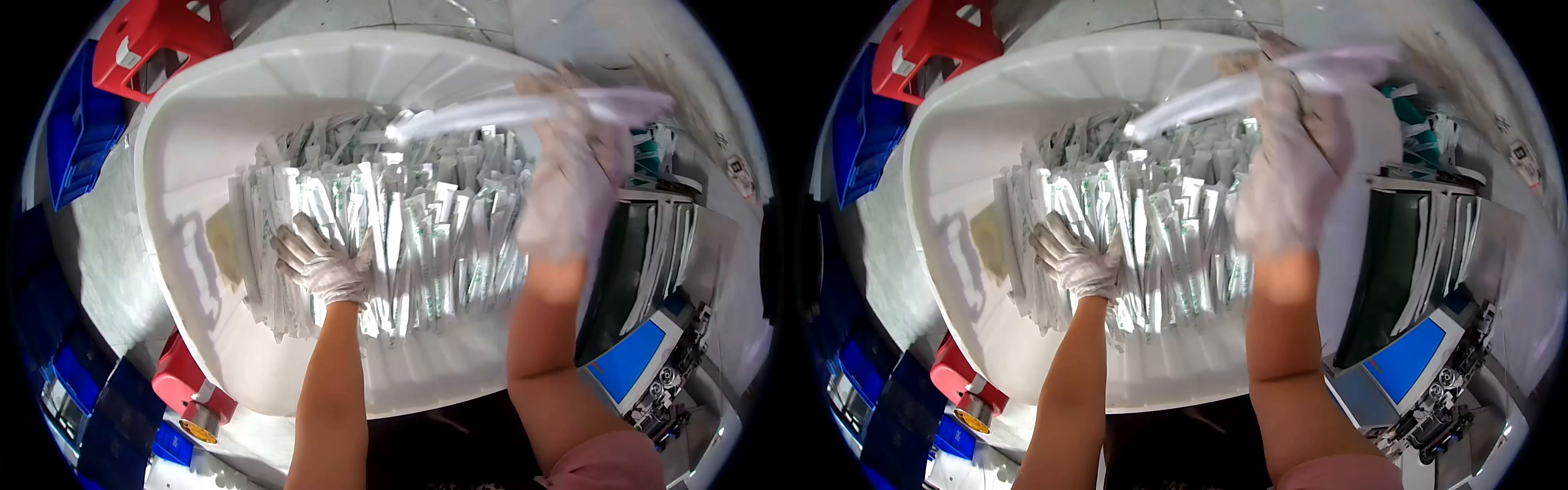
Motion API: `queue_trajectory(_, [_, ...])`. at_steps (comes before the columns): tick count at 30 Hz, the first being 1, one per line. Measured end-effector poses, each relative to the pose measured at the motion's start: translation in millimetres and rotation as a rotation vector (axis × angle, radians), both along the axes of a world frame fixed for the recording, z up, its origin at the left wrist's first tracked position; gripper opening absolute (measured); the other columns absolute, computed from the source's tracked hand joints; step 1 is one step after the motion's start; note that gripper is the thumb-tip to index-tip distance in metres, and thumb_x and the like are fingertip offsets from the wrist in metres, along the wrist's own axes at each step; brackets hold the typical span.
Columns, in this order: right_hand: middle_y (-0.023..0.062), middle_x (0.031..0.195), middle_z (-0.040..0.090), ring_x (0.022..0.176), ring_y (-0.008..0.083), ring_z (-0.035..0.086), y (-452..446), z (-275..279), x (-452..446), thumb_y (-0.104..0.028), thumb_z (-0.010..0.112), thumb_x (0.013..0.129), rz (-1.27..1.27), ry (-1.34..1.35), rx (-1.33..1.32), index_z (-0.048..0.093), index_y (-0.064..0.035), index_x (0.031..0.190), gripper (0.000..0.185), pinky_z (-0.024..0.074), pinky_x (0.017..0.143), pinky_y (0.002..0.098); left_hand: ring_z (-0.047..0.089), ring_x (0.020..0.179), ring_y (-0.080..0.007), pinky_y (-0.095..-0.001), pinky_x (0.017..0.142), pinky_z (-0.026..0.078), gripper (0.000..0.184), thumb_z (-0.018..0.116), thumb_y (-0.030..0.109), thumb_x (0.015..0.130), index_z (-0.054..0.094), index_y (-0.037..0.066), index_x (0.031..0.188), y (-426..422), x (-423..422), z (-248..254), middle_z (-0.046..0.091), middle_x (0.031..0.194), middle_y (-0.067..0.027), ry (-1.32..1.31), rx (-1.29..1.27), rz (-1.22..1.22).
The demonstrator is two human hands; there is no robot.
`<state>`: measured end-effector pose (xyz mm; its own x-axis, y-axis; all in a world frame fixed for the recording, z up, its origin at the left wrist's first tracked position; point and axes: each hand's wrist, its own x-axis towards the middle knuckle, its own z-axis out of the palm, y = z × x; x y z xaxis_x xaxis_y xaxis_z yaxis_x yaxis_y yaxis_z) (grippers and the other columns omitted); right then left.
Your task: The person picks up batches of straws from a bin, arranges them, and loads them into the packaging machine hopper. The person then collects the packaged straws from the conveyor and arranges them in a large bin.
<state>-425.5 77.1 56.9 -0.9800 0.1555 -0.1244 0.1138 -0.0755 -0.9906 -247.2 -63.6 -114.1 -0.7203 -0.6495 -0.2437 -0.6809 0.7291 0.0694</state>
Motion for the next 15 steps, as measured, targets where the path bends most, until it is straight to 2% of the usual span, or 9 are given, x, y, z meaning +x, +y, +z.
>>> queue_trajectory(1, [0.0107, 0.103, 0.062, 0.095, 0.0178, 0.058, 7, 19, 8, -0.008, 0.055, 0.088, 0.032, 0.143, 0.002, 0.057, 0.0006, 0.108, 0.022, 0.0401, 0.093, 0.0337, 0.004, 0.137, -0.0339, -0.0524, 0.108, 0.009, 0.111, 0.052, 0.074, 0.061, 0.01, 0.012, 0.143, 0, -1, 3, 0.014, 0.146, -0.0183, -0.037, 0.009, 0.001])
queue_trajectory(3, [0.0069, 0.089, 0.066, 0.083, 0.0131, 0.061, 12, 39, 27, -0.017, 0.051, 0.091, 0.276, -0.082, 0.111, 0.061, -0.0055, 0.104, 0.02, 0.0463, 0.077, 0.0276, 0.004, 0.135, -0.0406, -0.0565, 0.106, 0.009, 0.109, 0.048, 0.076, 0.064, 0.01, 0.01, 0.142, -1, -1, 1, 0.016, 0.142, -0.0237, -0.037, 0.006, -0.023])
queue_trajectory(5, [0.0093, 0.088, 0.067, 0.083, 0.0148, 0.062, 8, -9, 58, -0.013, 0.052, 0.09, 0.366, -0.118, -0.078, 0.062, -0.0049, 0.1, 0.017, 0.0478, 0.076, 0.028, 0.001, 0.136, -0.0388, -0.0554, 0.107, 0.007, 0.103, 0.043, 0.074, 0.07, 0.008, 0.011, 0.142, -1, 1, -1, 0.012, 0.145, -0.0235, -0.088, -0.053, -0.057])
queue_trajectory(6, [0.0137, 0.097, 0.065, 0.09, 0.0189, 0.063, 4, -35, 70, -0.015, 0.054, 0.088, 0.41, -0.473, 0.155, 0.059, -0.0049, 0.108, 0.023, 0.048, 0.083, 0.0298, 0.001, 0.136, -0.0388, -0.0554, 0.107, 0.007, 0.103, 0.043, 0.074, 0.07, 0.008, 0.011, 0.142, 0, 3, 1, 0.012, 0.145, -0.0235, -0.086, -0.037, -0.091])
queue_trajectory(7, [0.0175, 0.112, 0.059, 0.099, 0.0231, 0.061, 3, -82, 95, -0.018, 0.057, 0.087, 0.465, -0.252, 0.437, 0.049, -0.0084, 0.124, 0.039, 0.0462, 0.089, 0.0322, 0.001, 0.137, -0.0374, -0.0537, 0.108, 0.006, 0.101, 0.04, 0.074, 0.072, 0.006, 0.01, 0.143, -2, 5, 4, 0.01, 0.146, -0.0222, -0.109, 0.013, -0.082])
queue_trajectory(11, [0.0189, 0.141, 0.031, 0.129, 0.029, 0.033, 7, -105, 155, -0.05, 0.051, 0.083, 0.503, -0.099, 1.156, 0.018, -0.0041, 0.141, 0.081, 0.0243, 0.106, 0.0441, 0.003, 0.137, -0.0357, -0.051, 0.11, 0.003, 0.105, 0.038, 0.077, 0.072, 0.004, 0.008, 0.143, -15, 16, 21, 0.006, 0.148, -0.0199, -0.219, 0.078, -0.035])
queue_trajectory(12, [0.0237, 0.144, 0.02, 0.135, 0.036, 0.016, 3, -105, 165, -0.062, 0.046, 0.078, 0.531, -0.285, 1.176, 0.012, 0.0011, 0.141, 0.095, 0.0112, 0.108, 0.0502, 0.007, 0.137, -0.0359, -0.0515, 0.109, 0.006, 0.11, 0.043, 0.078, 0.068, 0.006, 0.006, 0.143, -15, 26, 12, 0.009, 0.147, -0.0209, -0.127, 0.07, -0.004])
queue_trajectory(13, [0.0292, 0.144, 0.01, 0.134, 0.0452, 0.007, -5, -120, 183, -0.059, 0.049, 0.078, 0.449, -0.278, 1.227, 0.007, 0.0006, 0.141, 0.097, 0.0072, 0.106, 0.0563, 0.009, 0.136, -0.0354, -0.0524, 0.108, 0.011, 0.113, 0.049, 0.077, 0.065, 0.006, 0.005, 0.142, -10, 30, 8, 0.012, 0.146, -0.0217, -0.037, 0.087, 0.036])
queue_trajectory(15, [0.0301, 0.145, 0.0, 0.133, 0.0486, -0.001, -17, -153, 194, -0.056, 0.051, 0.078, 0.452, -0.382, 1.209, 0.001, -0.0022, 0.142, 0.097, 0.0024, 0.103, 0.0631, 0.011, 0.136, -0.0353, -0.0536, 0.106, 0.015, 0.113, 0.051, 0.075, 0.065, 0.005, 0.005, 0.142, 4, 26, 3, 0.014, 0.145, -0.0221, -0.126, -0.037, 0.01])
